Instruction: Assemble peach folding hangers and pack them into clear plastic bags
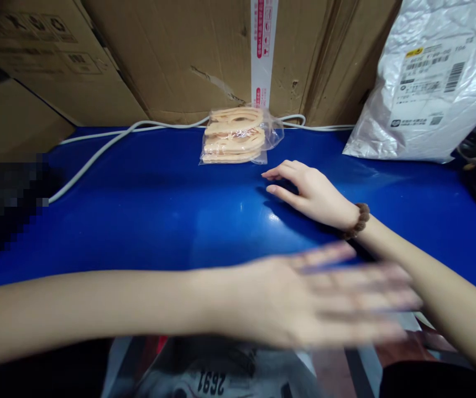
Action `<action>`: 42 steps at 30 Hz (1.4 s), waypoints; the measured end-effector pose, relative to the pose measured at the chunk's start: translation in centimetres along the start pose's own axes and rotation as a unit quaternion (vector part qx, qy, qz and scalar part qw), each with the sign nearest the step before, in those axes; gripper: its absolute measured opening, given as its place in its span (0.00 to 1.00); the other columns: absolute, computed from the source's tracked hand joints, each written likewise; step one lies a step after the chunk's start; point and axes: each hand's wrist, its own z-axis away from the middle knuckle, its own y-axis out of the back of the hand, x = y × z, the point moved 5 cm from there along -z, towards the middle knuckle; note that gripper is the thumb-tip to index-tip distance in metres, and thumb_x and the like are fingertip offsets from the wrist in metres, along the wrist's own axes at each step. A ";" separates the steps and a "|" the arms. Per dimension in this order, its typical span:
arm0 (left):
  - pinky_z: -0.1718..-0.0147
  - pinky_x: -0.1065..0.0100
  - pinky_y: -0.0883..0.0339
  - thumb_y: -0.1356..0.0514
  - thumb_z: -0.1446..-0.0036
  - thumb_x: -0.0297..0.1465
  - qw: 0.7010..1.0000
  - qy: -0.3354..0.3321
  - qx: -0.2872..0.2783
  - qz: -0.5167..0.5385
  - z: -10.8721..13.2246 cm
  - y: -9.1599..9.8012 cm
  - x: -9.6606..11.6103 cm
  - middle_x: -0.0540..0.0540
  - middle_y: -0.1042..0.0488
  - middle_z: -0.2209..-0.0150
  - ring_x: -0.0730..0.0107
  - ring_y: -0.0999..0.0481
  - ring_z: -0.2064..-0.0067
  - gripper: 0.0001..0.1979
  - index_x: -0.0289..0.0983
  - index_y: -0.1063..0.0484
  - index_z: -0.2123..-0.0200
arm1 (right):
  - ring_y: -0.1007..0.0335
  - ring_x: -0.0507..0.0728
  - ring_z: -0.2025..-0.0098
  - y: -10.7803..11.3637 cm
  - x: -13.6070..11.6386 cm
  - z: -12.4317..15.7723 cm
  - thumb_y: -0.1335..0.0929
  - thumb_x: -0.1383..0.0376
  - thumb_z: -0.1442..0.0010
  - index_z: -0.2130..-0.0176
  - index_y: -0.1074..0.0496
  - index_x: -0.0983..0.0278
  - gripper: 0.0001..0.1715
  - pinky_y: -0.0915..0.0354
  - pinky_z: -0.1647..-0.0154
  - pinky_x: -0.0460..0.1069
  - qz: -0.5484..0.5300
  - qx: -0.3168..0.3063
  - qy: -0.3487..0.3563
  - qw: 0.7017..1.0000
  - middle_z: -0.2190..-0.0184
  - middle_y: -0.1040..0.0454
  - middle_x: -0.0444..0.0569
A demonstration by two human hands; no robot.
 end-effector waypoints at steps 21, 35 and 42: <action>0.28 0.54 0.58 0.57 0.28 0.47 0.936 0.324 -0.030 0.137 13.6 -5.7 -12.9 0.42 0.53 0.26 0.61 0.55 0.25 0.33 0.34 0.50 0.28 | 0.51 0.67 0.27 -3.2 -1.3 -0.4 0.40 0.45 0.31 0.30 0.42 0.66 0.41 0.47 0.30 0.68 0.118 -0.109 0.036 0.986 0.28 0.48 0.61; 0.28 0.53 0.58 0.59 0.27 0.48 0.936 0.328 -0.056 0.116 13.7 -5.6 -12.6 0.42 0.53 0.26 0.59 0.54 0.25 0.34 0.33 0.50 0.28 | 0.51 0.67 0.27 -3.1 -1.3 -0.5 0.41 0.44 0.30 0.30 0.42 0.67 0.42 0.47 0.30 0.66 0.138 -0.125 0.034 0.982 0.28 0.48 0.60; 0.28 0.53 0.57 0.58 0.27 0.47 0.934 0.333 -0.059 0.114 13.7 -5.5 -12.7 0.43 0.52 0.26 0.59 0.53 0.25 0.33 0.34 0.50 0.28 | 0.51 0.67 0.27 -3.2 -1.3 -0.4 0.42 0.44 0.30 0.30 0.42 0.68 0.43 0.47 0.30 0.65 0.143 -0.127 0.036 0.981 0.28 0.48 0.61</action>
